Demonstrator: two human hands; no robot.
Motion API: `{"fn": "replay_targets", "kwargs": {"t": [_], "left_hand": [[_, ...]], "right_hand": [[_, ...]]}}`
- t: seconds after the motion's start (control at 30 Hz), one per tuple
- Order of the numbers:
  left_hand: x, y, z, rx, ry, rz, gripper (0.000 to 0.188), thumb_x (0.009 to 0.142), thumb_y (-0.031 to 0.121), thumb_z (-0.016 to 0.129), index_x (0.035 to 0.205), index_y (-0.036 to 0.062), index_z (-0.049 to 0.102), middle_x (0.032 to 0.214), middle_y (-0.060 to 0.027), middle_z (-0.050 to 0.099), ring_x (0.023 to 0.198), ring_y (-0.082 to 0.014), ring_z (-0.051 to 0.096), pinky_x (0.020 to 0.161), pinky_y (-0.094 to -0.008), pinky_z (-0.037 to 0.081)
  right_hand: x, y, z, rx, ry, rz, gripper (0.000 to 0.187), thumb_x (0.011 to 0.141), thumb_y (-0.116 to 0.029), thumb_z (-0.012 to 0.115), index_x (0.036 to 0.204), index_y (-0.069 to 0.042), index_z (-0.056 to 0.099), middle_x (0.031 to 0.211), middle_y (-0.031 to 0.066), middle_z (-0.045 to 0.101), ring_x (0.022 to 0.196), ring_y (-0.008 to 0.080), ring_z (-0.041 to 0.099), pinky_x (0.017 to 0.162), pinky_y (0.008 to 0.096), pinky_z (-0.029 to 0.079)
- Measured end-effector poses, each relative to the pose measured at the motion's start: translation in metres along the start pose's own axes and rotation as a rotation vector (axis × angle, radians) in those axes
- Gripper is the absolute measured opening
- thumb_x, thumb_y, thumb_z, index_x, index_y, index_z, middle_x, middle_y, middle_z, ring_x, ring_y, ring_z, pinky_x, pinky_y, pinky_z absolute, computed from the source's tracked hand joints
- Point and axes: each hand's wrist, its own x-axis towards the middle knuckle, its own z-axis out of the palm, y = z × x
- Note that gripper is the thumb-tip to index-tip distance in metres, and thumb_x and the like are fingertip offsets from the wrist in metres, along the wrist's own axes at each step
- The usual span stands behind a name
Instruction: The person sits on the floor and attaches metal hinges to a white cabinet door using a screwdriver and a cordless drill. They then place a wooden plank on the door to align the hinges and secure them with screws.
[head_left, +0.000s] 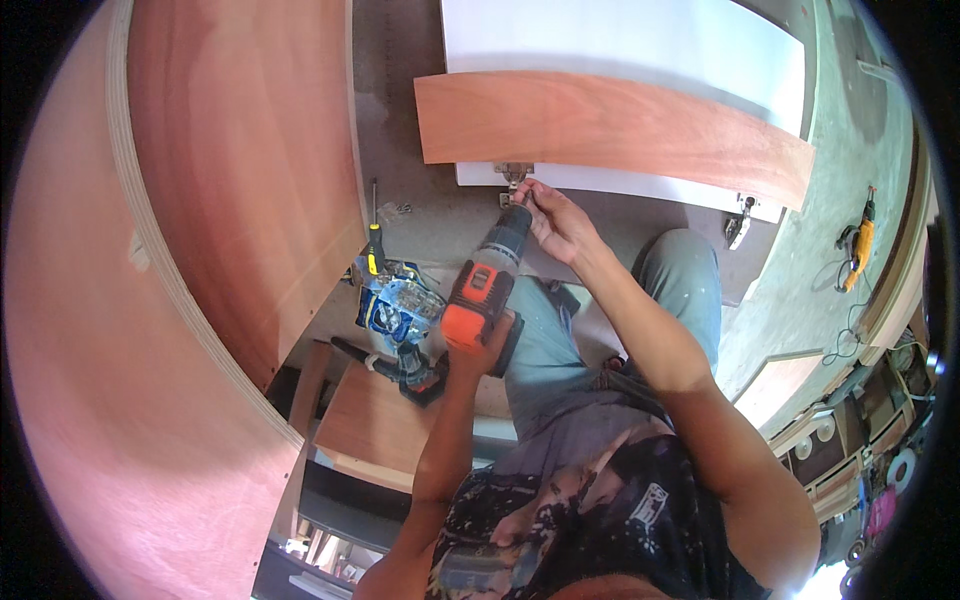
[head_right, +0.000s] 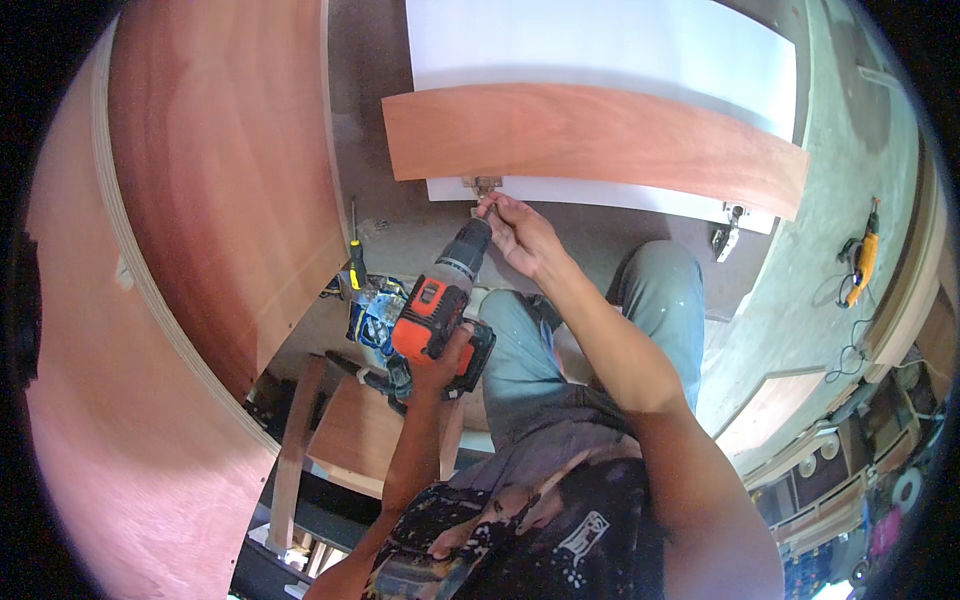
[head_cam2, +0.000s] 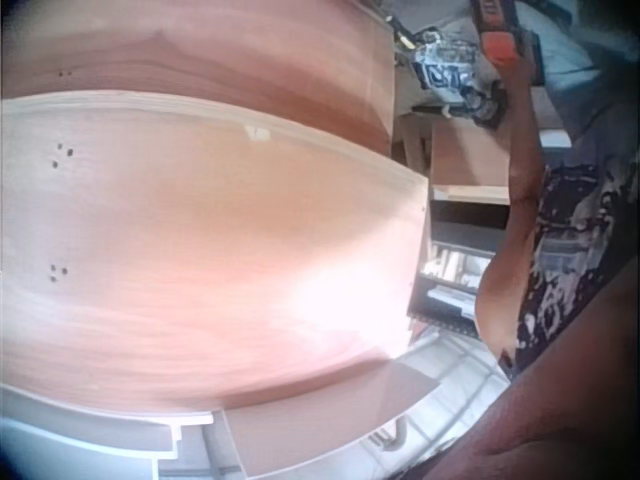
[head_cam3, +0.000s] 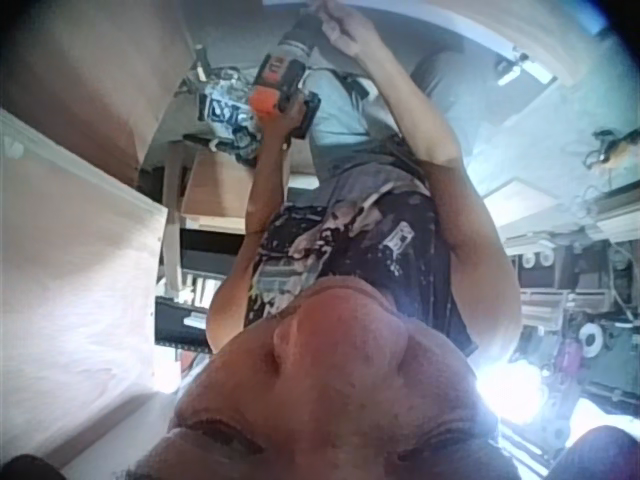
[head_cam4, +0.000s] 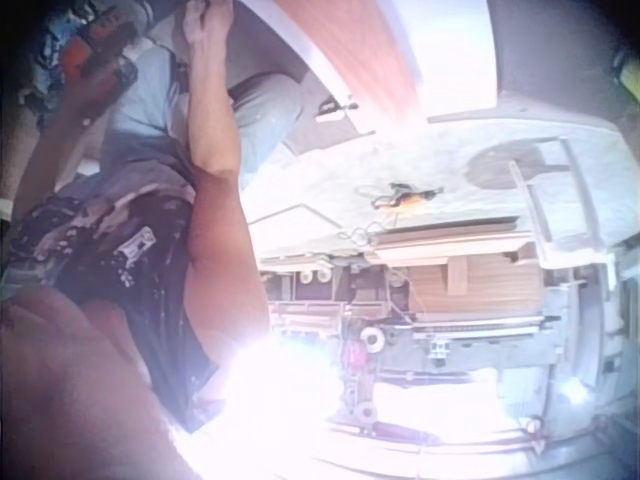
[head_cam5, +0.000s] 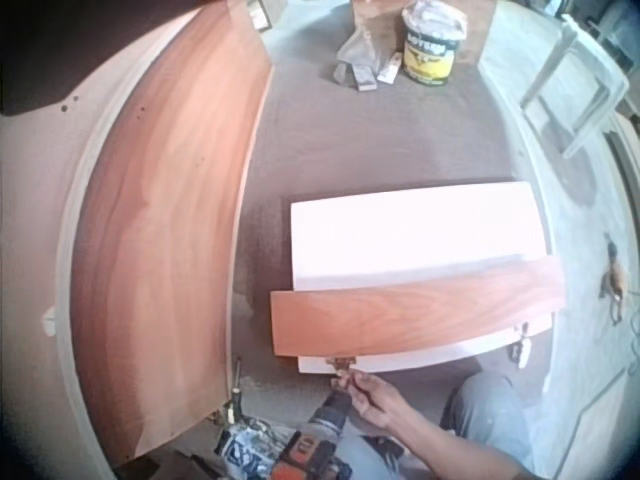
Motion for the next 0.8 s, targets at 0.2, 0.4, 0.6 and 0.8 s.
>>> {"fn": "replay_targets", "kwargs": {"t": [0.2,0.4,0.6,0.8], "left_hand": [[0.001,-0.005,0.001,-0.025,-0.041,-0.128,0.031,0.08,0.021,0.073,0.102,0.0006,0.064,0.092,-0.0114,0.066,0.084,-0.0263,0.063,0.076,-0.0371,0.05],[0.013,0.004,0.009,0.09,-0.072,-0.127,0.041,0.079,0.023,0.073,0.11,0.0001,0.06,0.1,-0.0127,0.066,0.087,-0.0275,0.063,0.078,-0.0365,0.05],[0.035,0.01,0.02,0.253,-0.038,0.052,0.067,0.076,0.018,0.074,0.133,0.0018,0.045,0.11,-0.0154,0.064,0.093,-0.0324,0.065,0.081,-0.0393,0.05],[0.047,0.038,0.021,0.154,-0.007,-0.01,0.041,0.074,0.017,0.074,0.109,0.0003,0.06,0.109,-0.0113,0.063,0.098,-0.0253,0.06,0.089,-0.0376,0.046]], "right_hand": [[-0.003,-0.002,0.005,-0.018,0.065,-0.004,0.016,0.099,-0.004,0.047,0.111,0.004,0.053,0.103,0.0159,0.065,0.096,0.0255,0.067,0.086,0.0342,0.06],[0.006,0.001,-0.007,0.046,0.093,0.055,0.018,0.1,-0.007,0.048,0.114,0.002,0.054,0.106,0.0134,0.066,0.097,0.0238,0.067,0.086,0.0351,0.059],[0.012,-0.003,-0.007,-0.165,0.192,0.053,0.022,0.101,-0.015,0.049,0.12,-0.005,0.055,0.104,0.0085,0.067,0.09,0.0199,0.068,0.083,0.0364,0.059],[0.02,-0.008,-0.009,-0.213,0.262,0.072,0.022,0.098,-0.017,0.056,0.118,-0.008,0.058,0.101,0.0048,0.069,0.084,0.0164,0.067,0.076,0.0338,0.058]]}}
